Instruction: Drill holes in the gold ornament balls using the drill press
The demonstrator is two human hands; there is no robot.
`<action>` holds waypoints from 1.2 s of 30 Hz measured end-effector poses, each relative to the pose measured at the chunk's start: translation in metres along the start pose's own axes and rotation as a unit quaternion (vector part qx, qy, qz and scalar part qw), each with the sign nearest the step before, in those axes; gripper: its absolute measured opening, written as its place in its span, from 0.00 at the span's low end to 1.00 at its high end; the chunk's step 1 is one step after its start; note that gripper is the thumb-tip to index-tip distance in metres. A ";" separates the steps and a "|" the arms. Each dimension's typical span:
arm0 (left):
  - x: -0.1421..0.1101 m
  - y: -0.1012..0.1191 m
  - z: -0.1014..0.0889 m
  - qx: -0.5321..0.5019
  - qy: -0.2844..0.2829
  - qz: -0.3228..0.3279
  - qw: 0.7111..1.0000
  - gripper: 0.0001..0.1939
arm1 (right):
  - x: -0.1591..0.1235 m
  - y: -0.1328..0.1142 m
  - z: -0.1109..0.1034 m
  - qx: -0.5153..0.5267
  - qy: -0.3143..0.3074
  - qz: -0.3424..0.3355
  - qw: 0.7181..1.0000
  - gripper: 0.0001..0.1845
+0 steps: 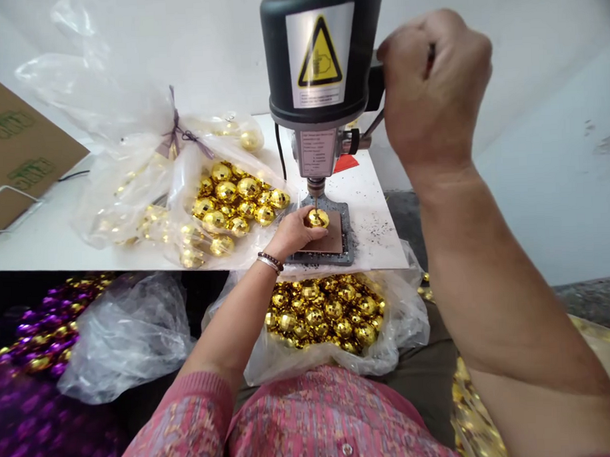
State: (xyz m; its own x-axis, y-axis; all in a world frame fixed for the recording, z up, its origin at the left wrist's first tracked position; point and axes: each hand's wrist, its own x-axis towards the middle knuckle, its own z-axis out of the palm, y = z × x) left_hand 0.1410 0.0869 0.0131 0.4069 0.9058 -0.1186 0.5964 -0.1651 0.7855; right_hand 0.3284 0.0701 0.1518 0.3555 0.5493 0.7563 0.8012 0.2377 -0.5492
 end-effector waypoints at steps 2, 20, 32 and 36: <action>0.000 0.000 0.000 -0.001 0.000 0.003 1.000 0.29 | -0.022 -0.009 -0.006 -0.004 0.014 0.006 1.000 0.22; 0.003 -0.011 0.006 -0.022 0.001 0.011 1.000 0.32 | -0.102 0.028 0.007 -0.011 0.057 -0.082 0.995 0.24; 0.004 -0.018 0.010 -0.063 -0.007 0.029 0.998 0.21 | -0.118 0.042 0.022 -0.041 0.169 -0.130 0.976 0.23; 0.004 -0.020 0.012 -0.084 -0.006 0.034 0.996 0.20 | -0.130 0.046 0.028 -0.038 0.175 -0.131 0.975 0.24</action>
State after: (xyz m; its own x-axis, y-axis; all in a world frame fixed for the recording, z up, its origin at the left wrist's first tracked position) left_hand 0.1392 0.0895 -0.0098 0.4514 0.8897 -0.0689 0.4432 -0.1566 0.8826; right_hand 0.3058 0.0318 0.0180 0.2666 0.1671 0.9492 0.9153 0.2647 -0.3037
